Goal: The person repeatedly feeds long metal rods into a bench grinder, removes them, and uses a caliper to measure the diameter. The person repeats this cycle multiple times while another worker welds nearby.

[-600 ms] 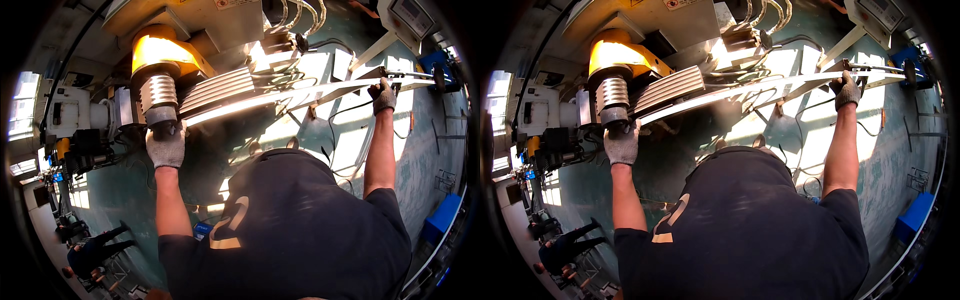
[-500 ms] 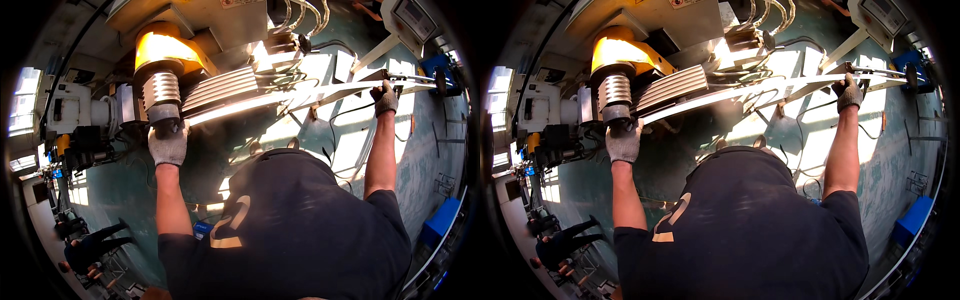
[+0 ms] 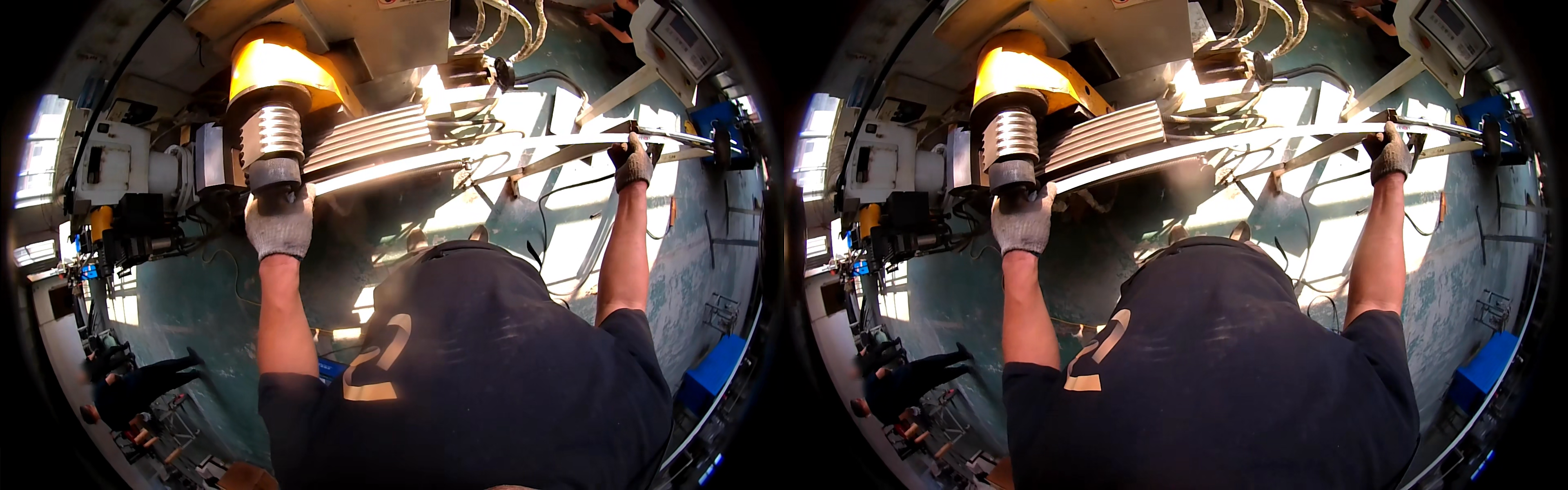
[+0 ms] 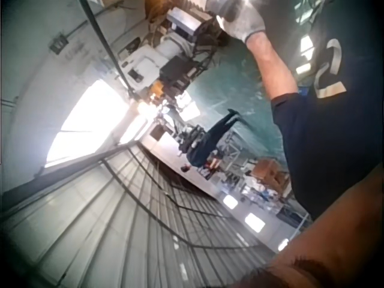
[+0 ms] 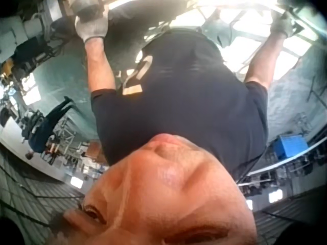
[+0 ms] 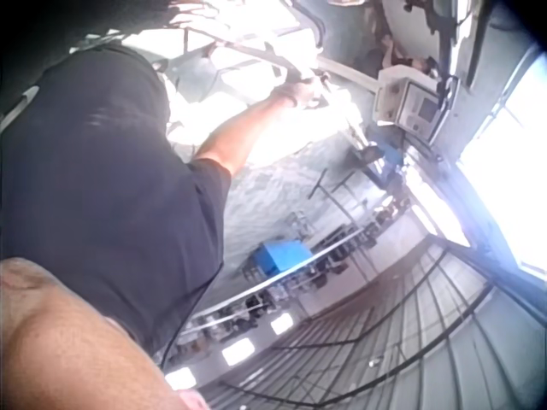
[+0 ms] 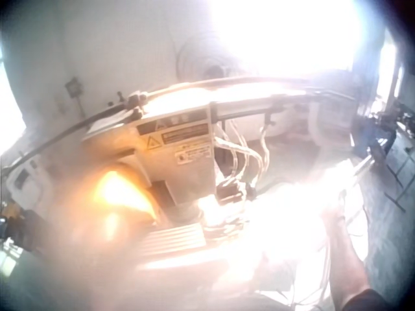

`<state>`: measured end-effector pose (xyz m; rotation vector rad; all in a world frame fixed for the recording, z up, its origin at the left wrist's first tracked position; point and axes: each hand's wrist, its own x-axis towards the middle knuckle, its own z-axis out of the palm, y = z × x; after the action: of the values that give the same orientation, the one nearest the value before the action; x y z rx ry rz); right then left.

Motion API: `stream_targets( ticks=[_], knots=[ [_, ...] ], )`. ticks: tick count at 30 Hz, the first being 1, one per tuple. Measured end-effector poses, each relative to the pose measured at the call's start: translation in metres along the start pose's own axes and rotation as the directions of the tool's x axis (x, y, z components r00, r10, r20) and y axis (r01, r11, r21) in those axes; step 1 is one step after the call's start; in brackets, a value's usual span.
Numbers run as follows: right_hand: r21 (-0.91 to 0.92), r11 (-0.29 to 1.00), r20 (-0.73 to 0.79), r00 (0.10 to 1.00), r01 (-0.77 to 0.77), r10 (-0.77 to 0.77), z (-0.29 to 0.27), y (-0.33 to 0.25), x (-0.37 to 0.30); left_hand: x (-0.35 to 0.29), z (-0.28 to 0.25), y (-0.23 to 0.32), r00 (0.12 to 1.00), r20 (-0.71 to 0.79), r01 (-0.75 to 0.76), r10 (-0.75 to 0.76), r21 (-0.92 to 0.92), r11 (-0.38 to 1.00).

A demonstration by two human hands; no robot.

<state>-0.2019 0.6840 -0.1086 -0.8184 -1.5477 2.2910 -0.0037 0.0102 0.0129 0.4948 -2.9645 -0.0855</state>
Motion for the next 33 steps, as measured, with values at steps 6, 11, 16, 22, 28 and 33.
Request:
stream_targets(
  ticks=[6, 11, 16, 22, 28, 33],
  knots=[
    [-0.026, 1.0, -0.007, 1.0, -0.003, 0.003, -0.008, 0.007, 0.015, -0.001, -0.001, 0.001, 0.999, 0.012, 0.042, -0.042, -0.009, 0.999],
    [-0.011, 1.0, 0.036, 0.999, -0.004, 0.004, -0.012, 0.01, 0.019, 0.0, -0.002, -0.002, 0.999, -0.032, 0.019, -0.02, -0.01, 1.0],
    [0.016, 1.0, 0.085, 0.996, 0.005, -0.006, -0.019, 0.01, 0.026, 0.003, 0.004, -0.003, 0.996, -0.091, -0.001, -0.004, -0.058, 0.998],
    [0.006, 1.0, -0.048, 0.999, -0.013, 0.013, 0.017, -0.004, -0.017, -0.001, 0.0, 0.0, 0.999, -0.044, 0.023, -0.025, -0.053, 0.998],
    [0.072, 0.997, 0.028, 0.999, -0.021, 0.019, -0.003, 0.006, 0.011, 0.0, 0.001, 0.002, 0.997, -0.06, 0.053, -0.058, -0.091, 0.994],
    [0.0, 1.0, -0.004, 1.0, 0.012, -0.012, 0.005, 0.004, 0.005, -0.001, 0.007, -0.001, 0.995, -0.097, 0.031, -0.036, -0.054, 0.998]
  ],
)
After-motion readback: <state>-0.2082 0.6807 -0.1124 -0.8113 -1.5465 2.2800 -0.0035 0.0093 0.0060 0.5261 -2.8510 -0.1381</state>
